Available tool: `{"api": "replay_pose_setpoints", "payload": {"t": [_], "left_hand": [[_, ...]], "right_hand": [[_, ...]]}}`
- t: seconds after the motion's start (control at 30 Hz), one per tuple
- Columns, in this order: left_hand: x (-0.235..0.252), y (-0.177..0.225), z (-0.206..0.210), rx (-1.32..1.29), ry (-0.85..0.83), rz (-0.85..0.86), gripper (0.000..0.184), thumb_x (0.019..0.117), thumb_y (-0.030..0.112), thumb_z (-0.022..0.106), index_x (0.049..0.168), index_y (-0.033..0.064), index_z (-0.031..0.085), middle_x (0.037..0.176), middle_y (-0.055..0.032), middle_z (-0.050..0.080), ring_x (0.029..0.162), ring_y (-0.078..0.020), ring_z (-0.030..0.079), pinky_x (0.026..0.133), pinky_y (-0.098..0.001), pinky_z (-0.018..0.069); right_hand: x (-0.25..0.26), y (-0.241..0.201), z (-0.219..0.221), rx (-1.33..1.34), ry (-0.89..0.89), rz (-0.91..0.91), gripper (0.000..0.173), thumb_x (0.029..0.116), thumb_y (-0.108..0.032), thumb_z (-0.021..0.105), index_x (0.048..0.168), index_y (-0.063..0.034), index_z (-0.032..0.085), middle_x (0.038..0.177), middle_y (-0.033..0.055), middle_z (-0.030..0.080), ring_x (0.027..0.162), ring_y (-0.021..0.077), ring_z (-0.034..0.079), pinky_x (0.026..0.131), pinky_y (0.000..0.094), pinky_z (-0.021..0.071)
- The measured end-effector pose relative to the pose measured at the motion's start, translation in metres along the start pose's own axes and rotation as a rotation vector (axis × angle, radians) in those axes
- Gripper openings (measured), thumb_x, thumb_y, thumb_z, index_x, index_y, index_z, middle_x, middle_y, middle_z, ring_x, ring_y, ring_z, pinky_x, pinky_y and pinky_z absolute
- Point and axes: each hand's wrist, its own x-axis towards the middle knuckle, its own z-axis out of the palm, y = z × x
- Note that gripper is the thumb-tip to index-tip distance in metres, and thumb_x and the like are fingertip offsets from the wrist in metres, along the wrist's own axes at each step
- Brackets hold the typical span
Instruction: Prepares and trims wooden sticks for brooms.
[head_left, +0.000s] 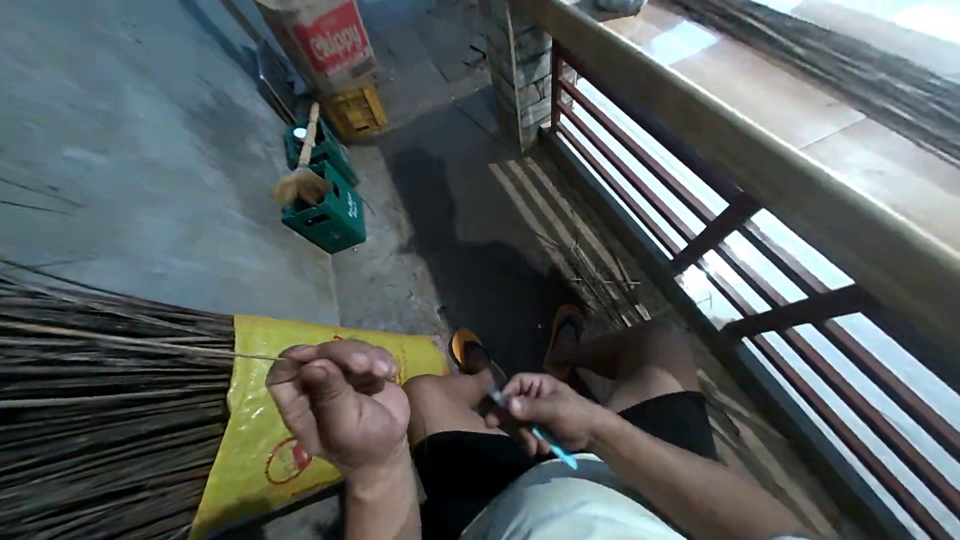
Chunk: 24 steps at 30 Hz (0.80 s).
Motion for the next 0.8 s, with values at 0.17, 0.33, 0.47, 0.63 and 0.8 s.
{"api": "replay_pose_setpoints", "payload": {"t": [0.17, 0.33, 0.47, 0.63, 0.8], "left_hand": [[0.021, 0.029, 0.027, -0.078, -0.006, 0.054, 0.007, 0.1062, 0.024, 0.053, 0.108, 0.0176, 0.053, 0.067, 0.0076, 0.057, 0.052, -0.0043, 0.053, 0.047, -0.0177, 0.0476], [0.027, 0.049, 0.030, -0.083, 0.053, 0.135, 0.012, 0.1091, 0.030, 0.045, 0.108, 0.0200, 0.051, 0.068, 0.0083, 0.057, 0.050, -0.0035, 0.051, 0.045, -0.0170, 0.0467], [-0.009, 0.021, 0.015, -0.178, 0.146, 0.045, 0.013, 0.1041, 0.036, 0.055, 0.111, 0.0277, 0.062, 0.081, 0.0095, 0.068, 0.067, -0.0041, 0.065, 0.063, -0.0199, 0.0568], [-0.073, -0.020, -0.018, -0.134, 0.314, -0.124, 0.015, 0.1031, 0.039, 0.056, 0.112, 0.0337, 0.066, 0.101, 0.0071, 0.075, 0.099, -0.0116, 0.073, 0.093, -0.0321, 0.0590], [-0.147, -0.030, -0.037, -0.098, 0.395, -0.512, 0.021, 0.1095, 0.034, 0.040, 0.112, 0.0281, 0.060, 0.107, 0.0039, 0.076, 0.104, -0.0159, 0.073, 0.095, -0.0368, 0.0584]], "right_hand": [[0.018, -0.002, 0.016, 0.048, -0.111, 0.007, 0.010, 0.1035, -0.021, 0.060, 0.111, -0.0142, 0.063, 0.111, 0.0059, 0.076, 0.061, 0.0065, 0.068, 0.051, 0.0204, 0.0546], [0.035, -0.016, 0.031, 0.152, 0.028, -0.155, 0.015, 0.1023, -0.025, 0.063, 0.114, -0.0157, 0.064, 0.128, 0.0078, 0.071, 0.067, 0.0081, 0.071, 0.052, 0.0206, 0.0553], [0.043, -0.032, 0.035, 0.234, 0.300, -0.128, 0.014, 0.1078, -0.015, 0.048, 0.116, -0.0084, 0.056, 0.120, 0.0115, 0.072, 0.063, 0.0095, 0.068, 0.046, 0.0194, 0.0510], [0.035, -0.025, 0.027, 0.295, 0.510, -0.101, 0.021, 0.1106, -0.015, 0.040, 0.124, -0.0048, 0.053, 0.110, 0.0129, 0.072, 0.059, 0.0091, 0.065, 0.046, 0.0190, 0.0507], [0.039, -0.017, 0.000, 0.176, 0.660, -0.157, 0.015, 0.1071, -0.009, 0.049, 0.117, -0.0023, 0.058, 0.109, 0.0142, 0.073, 0.061, 0.0110, 0.067, 0.047, 0.0211, 0.0527]]}}
